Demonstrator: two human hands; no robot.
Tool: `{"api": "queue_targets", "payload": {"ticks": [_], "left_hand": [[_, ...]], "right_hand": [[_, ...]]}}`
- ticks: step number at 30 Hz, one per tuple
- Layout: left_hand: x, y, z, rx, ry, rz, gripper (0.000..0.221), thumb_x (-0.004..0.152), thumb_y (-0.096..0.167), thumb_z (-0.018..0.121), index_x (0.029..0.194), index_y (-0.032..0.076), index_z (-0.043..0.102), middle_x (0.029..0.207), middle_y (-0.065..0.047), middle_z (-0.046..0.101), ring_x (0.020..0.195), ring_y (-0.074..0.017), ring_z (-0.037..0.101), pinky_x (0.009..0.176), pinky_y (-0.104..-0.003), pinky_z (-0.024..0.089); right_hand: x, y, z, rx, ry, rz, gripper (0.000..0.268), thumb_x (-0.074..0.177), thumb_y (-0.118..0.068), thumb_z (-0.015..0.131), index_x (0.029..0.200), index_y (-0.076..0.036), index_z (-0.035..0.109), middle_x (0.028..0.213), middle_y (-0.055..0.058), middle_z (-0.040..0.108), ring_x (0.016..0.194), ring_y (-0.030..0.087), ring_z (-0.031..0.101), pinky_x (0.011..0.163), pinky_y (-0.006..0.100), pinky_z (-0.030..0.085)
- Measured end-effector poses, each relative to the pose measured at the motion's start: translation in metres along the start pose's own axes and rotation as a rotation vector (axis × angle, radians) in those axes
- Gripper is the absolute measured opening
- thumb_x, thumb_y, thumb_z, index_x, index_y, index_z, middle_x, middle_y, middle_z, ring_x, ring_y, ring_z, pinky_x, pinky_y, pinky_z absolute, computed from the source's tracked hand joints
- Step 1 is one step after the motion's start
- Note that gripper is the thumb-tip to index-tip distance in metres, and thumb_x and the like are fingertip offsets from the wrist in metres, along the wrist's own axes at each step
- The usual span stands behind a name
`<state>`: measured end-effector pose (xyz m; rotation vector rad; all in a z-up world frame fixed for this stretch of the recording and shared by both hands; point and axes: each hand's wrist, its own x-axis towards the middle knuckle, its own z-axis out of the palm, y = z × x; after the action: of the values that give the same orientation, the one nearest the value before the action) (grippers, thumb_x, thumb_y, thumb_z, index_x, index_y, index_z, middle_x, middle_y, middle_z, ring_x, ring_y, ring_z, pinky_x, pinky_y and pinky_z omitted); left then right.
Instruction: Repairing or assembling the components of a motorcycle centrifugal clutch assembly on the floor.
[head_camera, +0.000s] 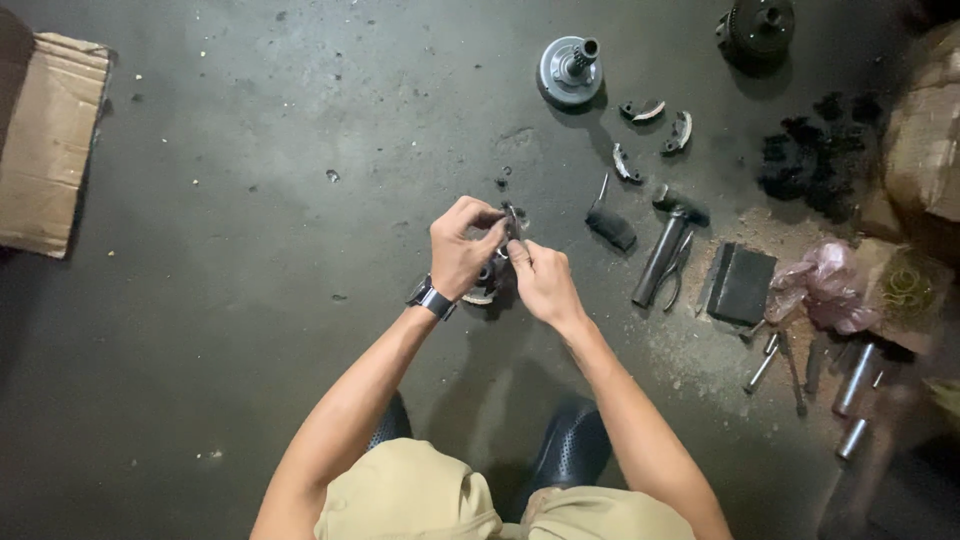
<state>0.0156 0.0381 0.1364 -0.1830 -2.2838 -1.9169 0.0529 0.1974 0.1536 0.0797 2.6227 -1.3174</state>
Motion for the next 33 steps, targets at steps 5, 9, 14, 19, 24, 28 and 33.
{"api": "queue_targets", "payload": {"ticks": [5,9,14,19,24,28,33], "left_hand": [[-0.005,0.013,-0.004,0.071,0.009,0.139,0.014,0.088,0.0,0.076,0.098,-0.001,0.066,0.098,-0.01,0.066,0.085,-0.0206,0.072,0.076,-0.03,0.059],[-0.009,0.023,0.001,0.079,0.049,0.152,0.014,0.088,0.0,0.075,0.1,0.0,0.067,0.098,-0.01,0.067,0.082,-0.0214,0.071,0.075,-0.031,0.058],[-0.013,0.034,0.004,0.064,0.035,0.196,0.016,0.089,-0.001,0.073,0.102,0.0,0.064,0.1,-0.012,0.065,0.085,-0.0242,0.071,0.077,-0.032,0.058],[-0.012,0.041,0.007,0.088,0.028,0.205,0.015,0.088,-0.001,0.073,0.099,0.001,0.064,0.098,-0.012,0.065,0.083,-0.025,0.07,0.075,-0.033,0.057],[-0.016,0.021,0.011,0.095,-0.017,0.173,0.012,0.088,-0.001,0.071,0.099,0.001,0.066,0.098,-0.012,0.066,0.083,-0.0265,0.072,0.075,-0.034,0.058],[-0.027,-0.033,0.008,0.229,-0.143,0.088,0.01,0.09,0.003,0.068,0.1,0.0,0.068,0.105,-0.014,0.068,0.095,-0.0337,0.068,0.082,-0.04,0.056],[-0.05,-0.11,-0.007,0.362,-0.368,0.14,0.022,0.084,0.005,0.07,0.105,-0.002,0.066,0.122,-0.02,0.064,0.115,-0.0402,0.057,0.097,-0.046,0.049]], "right_hand": [[-0.01,-0.018,-0.002,-0.064,0.04,-0.055,0.041,0.106,-0.031,0.053,0.087,0.004,0.061,0.073,0.029,0.06,0.072,0.049,0.061,0.06,0.05,0.046],[-0.013,-0.026,-0.007,-0.091,0.067,0.005,0.042,0.106,-0.031,0.053,0.085,0.004,0.062,0.074,0.029,0.061,0.071,0.05,0.059,0.06,0.051,0.046],[-0.017,-0.019,-0.009,-0.015,0.1,0.025,0.04,0.104,-0.03,0.052,0.087,0.004,0.064,0.073,0.03,0.058,0.061,0.048,0.059,0.058,0.049,0.047],[-0.016,-0.004,-0.005,0.018,0.13,-0.018,0.04,0.104,-0.03,0.052,0.086,0.003,0.065,0.072,0.029,0.06,0.066,0.046,0.062,0.057,0.048,0.047],[-0.014,0.029,0.016,0.02,0.166,-0.036,0.04,0.105,-0.03,0.054,0.089,0.005,0.064,0.075,0.031,0.059,0.07,0.049,0.059,0.058,0.049,0.046],[-0.02,0.08,0.042,0.04,0.005,0.154,0.039,0.103,-0.028,0.056,0.089,0.007,0.065,0.077,0.028,0.068,0.069,0.038,0.07,0.063,0.044,0.052],[-0.04,0.137,0.096,0.764,-0.228,0.628,0.035,0.105,-0.027,0.048,0.101,0.003,0.066,0.093,0.02,0.072,0.078,0.032,0.076,0.069,0.043,0.065]]}}
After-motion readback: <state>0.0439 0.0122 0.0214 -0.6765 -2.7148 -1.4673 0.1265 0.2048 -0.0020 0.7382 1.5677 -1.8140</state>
